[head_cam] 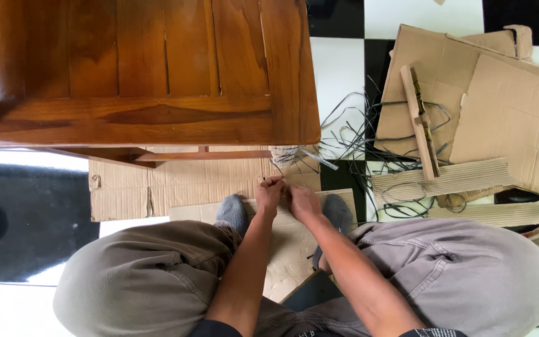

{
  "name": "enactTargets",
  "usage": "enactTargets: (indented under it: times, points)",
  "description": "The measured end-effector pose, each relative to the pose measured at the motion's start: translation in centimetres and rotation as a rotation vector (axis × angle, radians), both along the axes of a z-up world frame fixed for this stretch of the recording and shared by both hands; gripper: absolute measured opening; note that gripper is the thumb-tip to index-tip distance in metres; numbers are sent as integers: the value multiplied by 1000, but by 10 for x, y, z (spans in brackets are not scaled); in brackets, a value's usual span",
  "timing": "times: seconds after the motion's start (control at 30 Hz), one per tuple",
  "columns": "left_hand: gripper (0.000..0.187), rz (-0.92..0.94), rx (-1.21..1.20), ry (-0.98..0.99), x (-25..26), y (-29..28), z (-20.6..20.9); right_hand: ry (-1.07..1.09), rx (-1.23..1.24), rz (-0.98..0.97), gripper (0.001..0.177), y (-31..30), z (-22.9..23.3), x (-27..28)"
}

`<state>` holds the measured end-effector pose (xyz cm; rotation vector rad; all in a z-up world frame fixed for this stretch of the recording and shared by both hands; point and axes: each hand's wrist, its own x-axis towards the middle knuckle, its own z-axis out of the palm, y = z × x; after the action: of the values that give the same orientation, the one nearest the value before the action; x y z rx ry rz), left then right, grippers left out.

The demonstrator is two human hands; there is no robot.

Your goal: Wrapping a wooden chair leg with cardboard and securing it with plastic ties for protection during transport

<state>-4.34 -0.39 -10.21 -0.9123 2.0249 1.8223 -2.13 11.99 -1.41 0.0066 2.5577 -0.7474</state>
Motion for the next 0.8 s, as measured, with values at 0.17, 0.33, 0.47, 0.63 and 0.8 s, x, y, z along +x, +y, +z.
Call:
enactTargets:
  times: [0.17,0.33,0.47,0.63,0.8]
  points:
    - [15,68,-51,33,-13,-3,9,-12,26,-136,30,15,-4,-7]
    - [22,129,-187,71,-35,-13,-12,-23,-193,-466,28,27,-17,-23]
    - [19,10,-337,90,-48,-20,12,3,-504,-749,36,26,-17,-49]
    - [19,-91,-659,469,-60,-22,4,-39,-625,-517,39,32,45,-85]
    - [24,-605,-1747,869,-73,-32,-85,120,-974,-514,55,37,-21,-112]
